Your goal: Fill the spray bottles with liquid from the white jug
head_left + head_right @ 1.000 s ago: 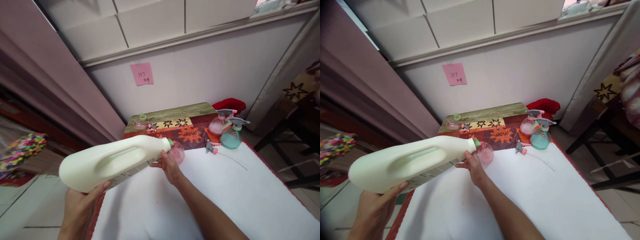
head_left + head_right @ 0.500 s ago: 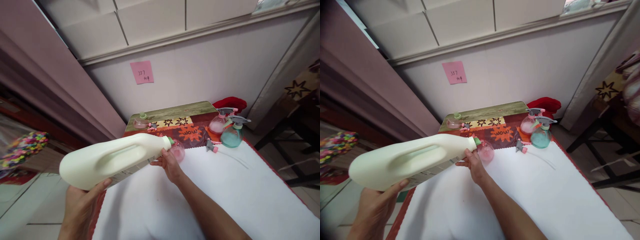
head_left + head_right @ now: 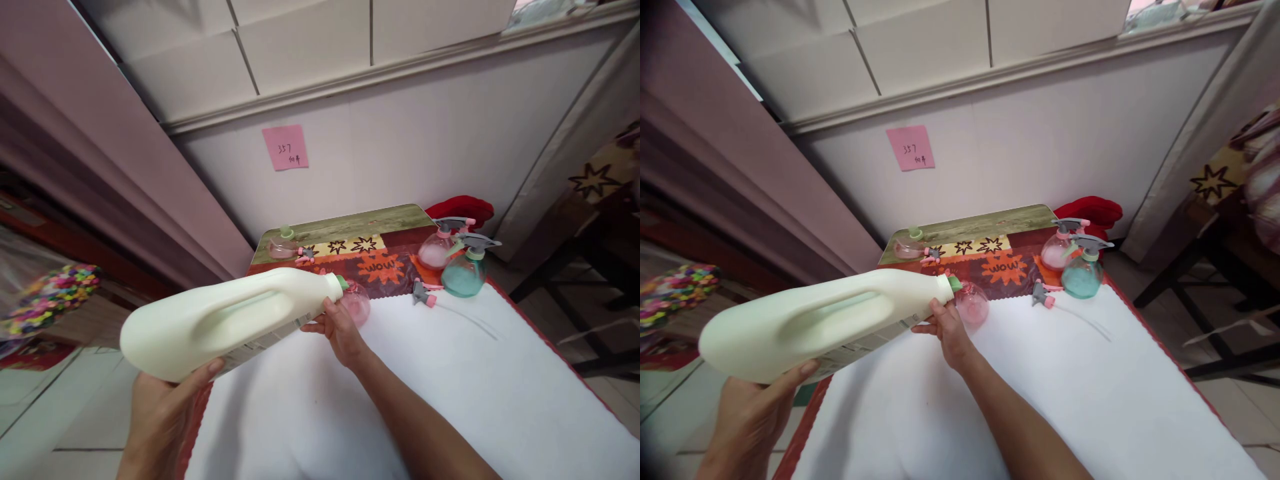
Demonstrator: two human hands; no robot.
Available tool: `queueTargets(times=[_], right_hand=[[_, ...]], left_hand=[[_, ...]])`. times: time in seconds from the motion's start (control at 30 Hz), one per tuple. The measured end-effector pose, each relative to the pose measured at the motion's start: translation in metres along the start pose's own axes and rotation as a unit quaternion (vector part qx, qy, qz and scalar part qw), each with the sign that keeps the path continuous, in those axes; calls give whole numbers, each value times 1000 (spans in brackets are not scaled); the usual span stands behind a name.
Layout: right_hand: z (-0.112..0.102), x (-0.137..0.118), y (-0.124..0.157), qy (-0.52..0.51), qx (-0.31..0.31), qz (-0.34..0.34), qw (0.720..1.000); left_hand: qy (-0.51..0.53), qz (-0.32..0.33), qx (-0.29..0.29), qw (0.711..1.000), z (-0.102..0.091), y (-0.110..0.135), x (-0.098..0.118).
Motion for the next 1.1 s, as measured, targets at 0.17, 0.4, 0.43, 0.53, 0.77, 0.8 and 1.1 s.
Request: queueTargets(times=[0.17, 0.4, 0.43, 0.53, 0.77, 0.8, 1.1], right_hand=[[1, 0, 0, 7, -14, -6, 1000], [1, 0, 0, 3, -8, -1, 1000], [1, 0, 0, 2, -8, 0, 1000], [0, 1, 0, -2, -6, 0, 1000], [1, -1, -1, -1, -16, 0, 1000], [1, -1, -1, 0, -16, 0, 1000], [0, 1, -2, -3, -18, 1, 1000]], left_hand=[[4, -7, 15, 1000, 2, 3, 3], [-14, 14, 6, 1000, -6, -4, -4], [-8, 9, 1, 1000, -7, -5, -5], [5, 5, -8, 1000, -7, -5, -6], [-21, 9, 9, 1000, -14, -8, -8], [-20, 8, 8, 1000, -14, -7, -7], [4, 0, 15, 1000, -9, -5, -8]])
Point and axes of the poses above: each hand's wrist, its own y-axis away from the middle knuckle, its own z-axis out of the palm, x = y × z, the point moved 4 cm from there along -y, towards the middle knuckle
